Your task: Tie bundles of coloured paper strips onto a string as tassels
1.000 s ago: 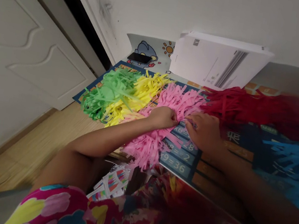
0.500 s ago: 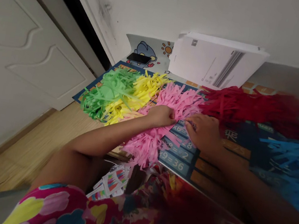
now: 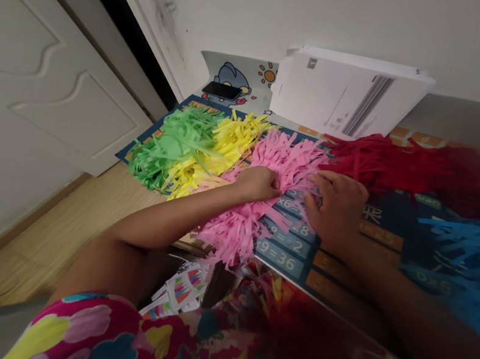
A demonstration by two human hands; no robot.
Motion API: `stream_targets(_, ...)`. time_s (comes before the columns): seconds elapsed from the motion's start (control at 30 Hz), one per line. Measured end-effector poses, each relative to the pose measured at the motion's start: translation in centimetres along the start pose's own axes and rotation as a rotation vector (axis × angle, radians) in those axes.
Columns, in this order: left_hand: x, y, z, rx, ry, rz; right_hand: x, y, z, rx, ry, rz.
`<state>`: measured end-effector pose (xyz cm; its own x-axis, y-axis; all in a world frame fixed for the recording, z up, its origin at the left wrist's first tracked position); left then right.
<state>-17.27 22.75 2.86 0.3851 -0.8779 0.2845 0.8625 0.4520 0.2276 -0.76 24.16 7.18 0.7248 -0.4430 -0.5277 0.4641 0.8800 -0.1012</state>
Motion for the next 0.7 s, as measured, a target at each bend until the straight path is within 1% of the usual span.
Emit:
stream_targets(0.07,0.1,0.3,-0.1,-0.003,-0.005,-0.008,0.3,-0.3,-0.5,-0.023,-0.001,0.033)
stream_targets(0.17,0.4,1.1,-0.3,-0.035,-0.004,-0.027,0.6,-0.7,-0.8,-0.051,0.031,0.073)
stream_targets(0.27,0.5,1.6,-0.5,-0.074,0.008,-0.054,0.8,-0.9,-0.7,-0.054,0.053,0.098)
stream_targets(0.33,0.4,1.6,-0.4,-0.066,0.013,-0.073,0.9,-1.0,-0.3,-0.050,0.064,0.110)
stream_targets(0.4,0.0,1.1,-0.2,0.009,-0.005,-0.090,1.1,-1.1,0.1,-0.037,0.081,0.112)
stream_targets(0.47,-0.4,0.3,0.1,0.149,-0.048,-0.115,1.2,-1.3,0.3,-0.027,0.089,0.121)
stream_targets(0.5,-0.6,-0.1,0.3,0.227,-0.071,-0.129,1.2,-1.6,0.2,-0.034,0.081,0.145)
stream_targets(0.57,-0.9,-0.8,0.7,0.366,-0.115,-0.148,0.9,-2.7,-0.8,-0.085,0.034,0.249)
stream_targets(0.63,-1.1,-1.3,1.1,0.459,-0.144,-0.148,0.5,-4.4,-2.3,-0.142,-0.051,0.386)
stream_targets(0.7,-1.1,-1.4,1.6,0.500,-0.148,-0.144,-0.2,-6.1,-4.0,-0.145,-0.158,0.504)
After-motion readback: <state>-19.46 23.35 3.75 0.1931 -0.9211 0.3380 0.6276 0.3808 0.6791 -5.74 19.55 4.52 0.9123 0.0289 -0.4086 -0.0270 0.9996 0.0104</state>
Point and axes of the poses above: each hand's wrist, its own x-axis away from the middle knuckle, its own z-axis out of the back of the hand, y = z × x, the point moved 9 cm from there along -x, towards the middle knuckle, and after that the axes turned 13 degrees about z, right-handed, at the moved point
